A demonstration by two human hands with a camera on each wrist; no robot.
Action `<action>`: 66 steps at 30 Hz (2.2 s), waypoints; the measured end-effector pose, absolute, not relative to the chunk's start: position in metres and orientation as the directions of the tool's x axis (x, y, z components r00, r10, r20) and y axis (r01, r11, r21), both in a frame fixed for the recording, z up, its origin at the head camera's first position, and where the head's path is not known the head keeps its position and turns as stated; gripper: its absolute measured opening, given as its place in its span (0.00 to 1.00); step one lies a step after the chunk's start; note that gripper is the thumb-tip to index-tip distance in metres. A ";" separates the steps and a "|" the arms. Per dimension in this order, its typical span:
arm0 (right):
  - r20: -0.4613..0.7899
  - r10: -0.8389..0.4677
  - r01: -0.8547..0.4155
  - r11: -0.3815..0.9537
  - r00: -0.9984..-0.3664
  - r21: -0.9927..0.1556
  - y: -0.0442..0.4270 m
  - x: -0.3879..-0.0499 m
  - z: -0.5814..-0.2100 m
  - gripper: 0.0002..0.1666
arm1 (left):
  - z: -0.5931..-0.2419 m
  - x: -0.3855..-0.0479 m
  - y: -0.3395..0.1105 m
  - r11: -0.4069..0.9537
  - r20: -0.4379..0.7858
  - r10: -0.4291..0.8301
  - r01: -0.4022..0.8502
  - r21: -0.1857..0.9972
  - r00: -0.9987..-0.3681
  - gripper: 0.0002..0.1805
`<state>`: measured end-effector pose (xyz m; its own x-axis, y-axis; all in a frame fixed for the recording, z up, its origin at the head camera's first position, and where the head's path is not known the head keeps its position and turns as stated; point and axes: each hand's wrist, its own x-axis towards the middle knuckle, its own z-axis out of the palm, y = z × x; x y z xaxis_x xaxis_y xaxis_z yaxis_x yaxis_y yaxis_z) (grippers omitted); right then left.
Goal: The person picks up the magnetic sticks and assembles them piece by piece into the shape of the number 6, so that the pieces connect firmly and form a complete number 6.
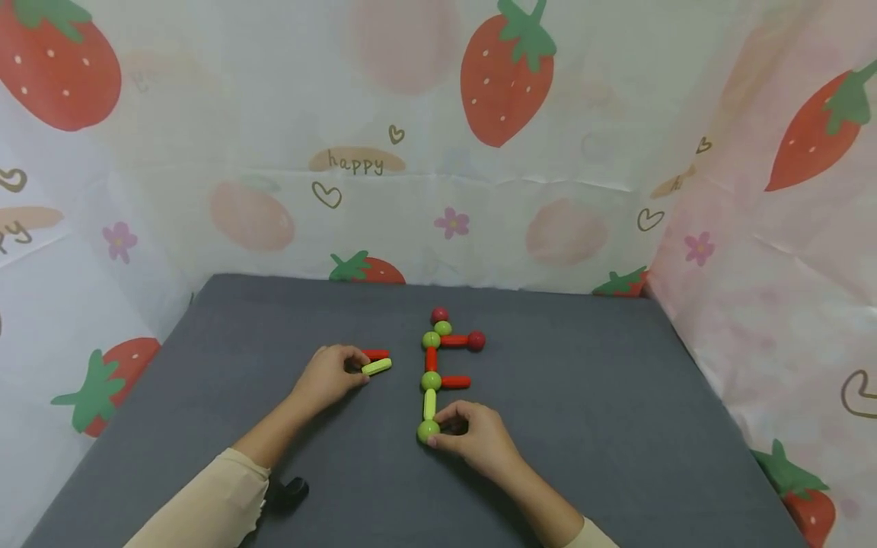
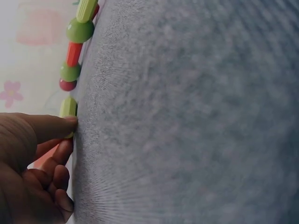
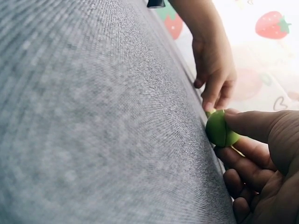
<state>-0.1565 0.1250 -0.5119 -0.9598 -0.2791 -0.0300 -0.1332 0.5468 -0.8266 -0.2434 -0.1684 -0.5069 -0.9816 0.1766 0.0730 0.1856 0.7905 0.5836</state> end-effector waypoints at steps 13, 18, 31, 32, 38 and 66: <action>-0.038 -0.284 -0.126 0.536 -0.958 -0.834 0.125 -0.156 -0.511 0.17 | -0.508 -0.243 -0.170 0.781 0.070 0.179 0.185 0.596 -0.981 0.10; -0.032 -0.285 -0.131 0.534 -0.958 -0.836 0.125 -0.156 -0.511 0.17 | -0.506 -0.241 -0.172 0.768 0.066 0.191 0.191 0.612 -0.979 0.10; -0.041 -0.281 -0.122 0.537 -0.959 -0.835 0.124 -0.157 -0.511 0.17 | -0.480 -0.222 -0.173 0.697 0.010 0.255 0.191 0.691 -0.967 0.10; -0.043 -0.280 -0.120 0.539 -0.959 -0.834 0.124 -0.157 -0.511 0.17 | -0.478 -0.220 -0.173 0.698 0.010 0.271 0.204 0.687 -0.963 0.10; -0.051 -0.276 -0.113 0.546 -0.960 -0.830 0.124 -0.157 -0.510 0.17 | -0.468 -0.200 -0.168 0.683 0.017 0.368 0.282 0.674 -0.930 0.10; -0.065 -0.296 -0.105 0.525 -0.953 -0.845 0.126 -0.155 -0.507 0.17 | -0.495 -0.156 -0.121 0.514 -0.130 0.673 0.334 0.790 -0.728 0.09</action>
<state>-0.1555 0.1256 -0.5073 -0.9529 -0.2960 -0.0653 -0.1051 0.5248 -0.8447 -0.1556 -0.1211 -0.4952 -0.7283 0.6728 -0.1304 0.3339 0.5145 0.7898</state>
